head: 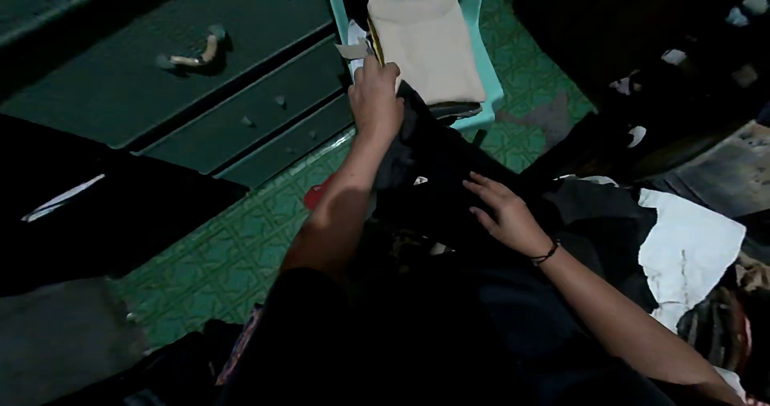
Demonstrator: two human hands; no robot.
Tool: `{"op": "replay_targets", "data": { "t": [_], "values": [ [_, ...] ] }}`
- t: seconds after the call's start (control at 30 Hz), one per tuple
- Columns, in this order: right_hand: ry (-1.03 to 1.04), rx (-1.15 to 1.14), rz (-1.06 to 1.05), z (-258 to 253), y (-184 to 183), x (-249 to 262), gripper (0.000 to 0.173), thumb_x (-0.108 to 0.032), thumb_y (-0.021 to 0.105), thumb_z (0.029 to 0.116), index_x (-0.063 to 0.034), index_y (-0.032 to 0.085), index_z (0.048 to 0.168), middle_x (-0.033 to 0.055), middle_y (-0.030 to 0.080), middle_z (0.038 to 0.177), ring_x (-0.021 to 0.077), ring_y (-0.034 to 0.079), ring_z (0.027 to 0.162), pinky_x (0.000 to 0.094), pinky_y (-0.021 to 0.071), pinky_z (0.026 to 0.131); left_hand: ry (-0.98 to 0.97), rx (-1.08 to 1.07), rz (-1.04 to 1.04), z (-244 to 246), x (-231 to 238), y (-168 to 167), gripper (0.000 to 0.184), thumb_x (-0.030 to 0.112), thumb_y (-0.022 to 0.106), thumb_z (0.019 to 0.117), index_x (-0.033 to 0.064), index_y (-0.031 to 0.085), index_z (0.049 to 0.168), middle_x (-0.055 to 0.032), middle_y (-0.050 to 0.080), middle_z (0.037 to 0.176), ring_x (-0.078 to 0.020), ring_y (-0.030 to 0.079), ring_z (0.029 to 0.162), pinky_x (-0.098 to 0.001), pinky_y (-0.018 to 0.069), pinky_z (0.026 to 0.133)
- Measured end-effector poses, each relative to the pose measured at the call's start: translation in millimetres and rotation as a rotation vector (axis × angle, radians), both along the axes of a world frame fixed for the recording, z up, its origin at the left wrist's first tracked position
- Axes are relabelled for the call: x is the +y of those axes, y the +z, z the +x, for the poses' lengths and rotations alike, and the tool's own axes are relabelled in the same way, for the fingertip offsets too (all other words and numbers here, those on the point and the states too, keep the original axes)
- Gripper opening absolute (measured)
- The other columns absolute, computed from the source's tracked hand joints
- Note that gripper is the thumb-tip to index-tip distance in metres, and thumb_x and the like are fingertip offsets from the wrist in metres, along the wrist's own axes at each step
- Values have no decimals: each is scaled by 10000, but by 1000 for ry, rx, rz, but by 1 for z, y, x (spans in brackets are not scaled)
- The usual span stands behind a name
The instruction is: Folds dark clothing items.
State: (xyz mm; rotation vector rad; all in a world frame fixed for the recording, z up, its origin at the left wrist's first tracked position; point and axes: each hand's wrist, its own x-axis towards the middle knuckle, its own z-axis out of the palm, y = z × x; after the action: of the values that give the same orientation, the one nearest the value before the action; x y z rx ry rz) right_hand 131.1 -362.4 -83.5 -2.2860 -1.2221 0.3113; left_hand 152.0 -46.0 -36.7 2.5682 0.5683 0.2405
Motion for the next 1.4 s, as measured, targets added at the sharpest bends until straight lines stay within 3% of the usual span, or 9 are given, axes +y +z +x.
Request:
{"op": "replay_targets", "data": {
  "t": [0.1,0.2,0.37,0.5,0.67,0.83,0.97,1.2,1.4],
  "values": [
    [-80,67,-14,10,-1,1,492,-168,659,987,-88,557,1461,139,546,1490,290,535,1366,486,442,1137,-233,-111,2,-21,-9,-13,263,83,618,920,18,676,1169,-232,608,1224,-415,563,1209,-592,468,1001],
    [-124,98,-32,10,-5,-1,488,-173,709,958,-87,588,1422,149,630,1335,293,611,1232,489,500,1060,-561,26,-165,-42,-11,-40,258,-6,624,890,34,711,1130,-169,673,1167,-333,625,1141,-530,500,1006],
    [-195,93,-39,8,-10,-2,325,-244,782,908,-58,707,1163,148,695,1100,338,636,1056,526,515,934,-592,116,-332,-56,-6,-63,320,37,757,827,0,674,1134,-189,672,1095,-338,638,1056,-529,513,942],
    [-260,204,-4,10,-5,-3,199,-233,727,964,-45,693,1017,129,655,932,285,629,907,481,520,807,-665,137,-374,-53,6,-53,164,30,719,828,-30,696,979,-182,679,1021,-303,651,964,-500,531,859],
    [-326,380,88,11,-3,-5,198,-256,604,1045,-67,642,1001,47,616,801,123,567,660,333,488,615,-596,104,-556,-54,21,-43,168,76,683,892,-24,673,1026,-110,676,904,-160,627,807,-372,534,770],
    [-348,370,90,13,-10,-3,191,-225,596,1049,-43,640,1008,73,607,792,155,564,665,372,489,628,-302,227,-1025,-69,28,-69,469,72,660,955,49,519,1401,-143,654,1197,-159,640,945,-341,547,817],
    [-335,400,81,15,-13,-4,193,-242,686,998,-50,666,1012,73,650,821,158,611,702,384,528,666,-149,208,-1222,-86,24,-99,242,114,568,1035,-3,591,1245,-65,692,1038,-107,680,877,-329,588,829],
    [-334,263,38,16,-17,-2,234,-288,615,1040,-62,657,994,82,622,753,208,600,646,438,513,611,-27,-231,-886,-101,0,-105,218,160,489,1069,-16,589,1152,-95,660,1012,-111,648,903,-343,561,849],
    [-335,70,-41,14,-31,-8,334,-377,550,1062,-67,643,977,85,589,672,265,600,585,488,492,545,-94,-89,-633,-111,12,-83,275,208,437,1097,-8,576,1196,-157,666,1036,-188,666,941,-428,553,870]
  ]
}}
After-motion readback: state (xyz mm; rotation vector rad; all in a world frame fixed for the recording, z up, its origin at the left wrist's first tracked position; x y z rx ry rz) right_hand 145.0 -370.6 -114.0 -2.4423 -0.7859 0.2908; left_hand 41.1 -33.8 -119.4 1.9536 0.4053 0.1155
